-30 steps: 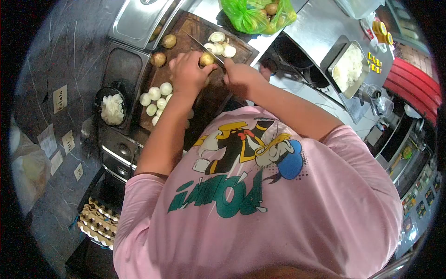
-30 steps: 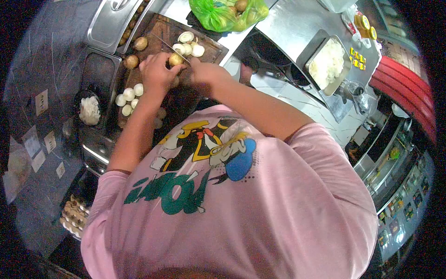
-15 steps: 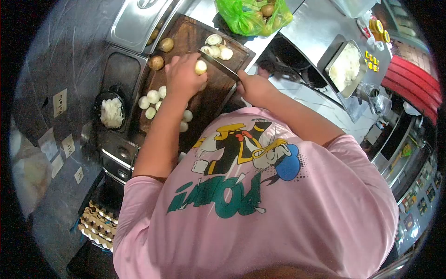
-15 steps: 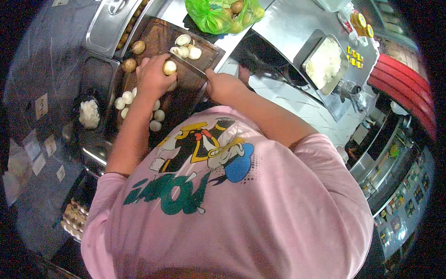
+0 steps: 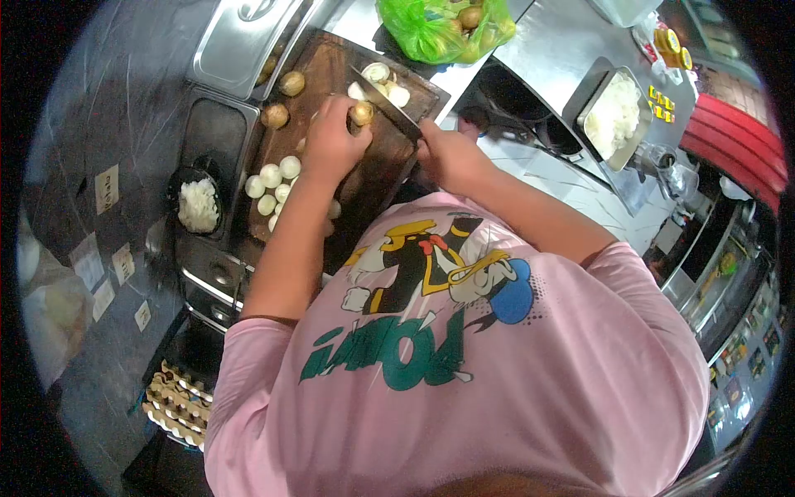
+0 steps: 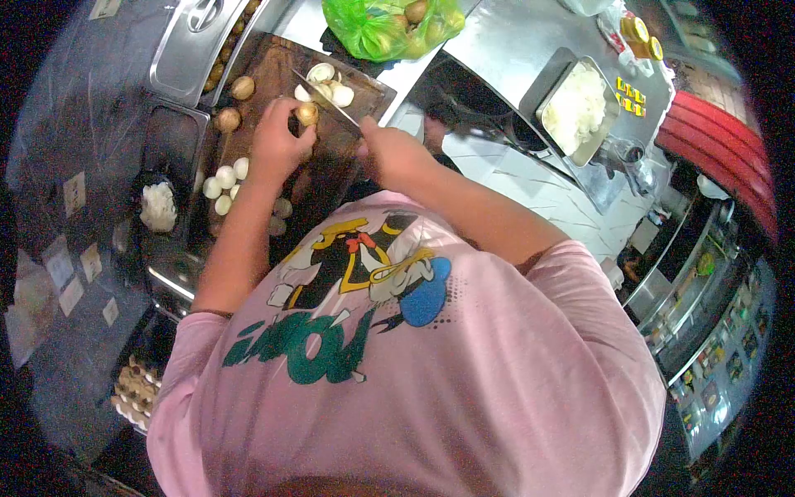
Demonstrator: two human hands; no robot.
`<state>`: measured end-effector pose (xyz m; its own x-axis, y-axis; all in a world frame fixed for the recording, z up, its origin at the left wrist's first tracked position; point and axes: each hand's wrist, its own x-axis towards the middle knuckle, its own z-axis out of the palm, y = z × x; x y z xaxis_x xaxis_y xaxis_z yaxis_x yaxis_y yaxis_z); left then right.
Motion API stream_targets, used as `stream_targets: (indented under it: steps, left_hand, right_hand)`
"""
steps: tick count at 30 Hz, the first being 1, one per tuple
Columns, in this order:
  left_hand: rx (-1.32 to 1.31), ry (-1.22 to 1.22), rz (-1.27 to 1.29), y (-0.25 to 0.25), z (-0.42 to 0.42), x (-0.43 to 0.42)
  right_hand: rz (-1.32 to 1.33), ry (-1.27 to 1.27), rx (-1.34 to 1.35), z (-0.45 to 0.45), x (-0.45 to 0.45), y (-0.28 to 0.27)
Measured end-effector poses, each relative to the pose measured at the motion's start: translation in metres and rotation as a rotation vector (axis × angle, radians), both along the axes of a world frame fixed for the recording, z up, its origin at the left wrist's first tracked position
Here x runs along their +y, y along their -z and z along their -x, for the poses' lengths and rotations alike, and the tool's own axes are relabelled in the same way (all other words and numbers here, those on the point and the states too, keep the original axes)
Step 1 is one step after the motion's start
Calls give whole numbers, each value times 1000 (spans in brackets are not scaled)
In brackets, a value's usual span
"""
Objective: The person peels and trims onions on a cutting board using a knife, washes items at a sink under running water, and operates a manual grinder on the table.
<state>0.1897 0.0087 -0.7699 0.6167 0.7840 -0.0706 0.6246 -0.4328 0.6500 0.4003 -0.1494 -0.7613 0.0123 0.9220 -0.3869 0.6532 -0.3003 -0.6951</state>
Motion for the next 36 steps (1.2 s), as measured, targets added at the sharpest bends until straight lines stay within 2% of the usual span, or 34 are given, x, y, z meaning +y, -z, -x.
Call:
stream_targets:
  steps: [1,2,5,7,10,12,13,17,19,20,21,23,27,30,32,33,35,36]
  left_hand:
    - [-8,3,1,0,0,-1]
    - [-2,4,-8,-1,1,-3]
    - [48,-1,-68,4,-2,-7]
    - [46,4,-218,2,4,-8]
    - [53,-2,-179,3,4,-9]
    - [74,-6,-178,4,7,-8]
    - [63,2,-194,4,13,-6]
    - [-20,14,-209,8,6,-10]
    - [64,-12,-206,5,13,-10]
    - [65,-3,-211,4,15,-8]
    - [48,8,-208,7,10,-10]
    - [10,30,-230,16,7,-10]
    - [38,-33,-199,9,13,-9]
    - [57,-7,-148,7,15,-10]
    - [38,-13,-151,9,16,-11]
    - [37,-15,-150,11,16,-11]
    - [16,-41,-162,14,15,-10]
    - [12,-43,-163,15,15,-11]
  right_hand:
    - [-129,5,-19,2,-3,6]
    - [-43,61,38,6,0,6]
    - [-52,0,-52,13,4,-3]
    - [-22,-17,-73,20,8,-12]
    - [-81,-13,-47,18,-1,3]
    - [-47,158,254,28,-9,41]
    - [-53,152,265,39,-6,56]
    - [-512,-226,-549,10,-25,99]
    - [-765,-414,-887,31,-16,115]
    - [-552,-359,-563,37,-7,93]
    - [-550,-363,-568,36,7,62]
    - [-162,-87,-87,32,35,6]
    - [-181,-46,-14,41,53,-5]
    - [-96,-31,-43,38,46,-4]
    - [214,99,137,36,33,9]
    - [215,97,135,34,16,36]
    - [-302,-240,-181,30,-19,101]
    - [-303,-241,-185,27,-24,101]
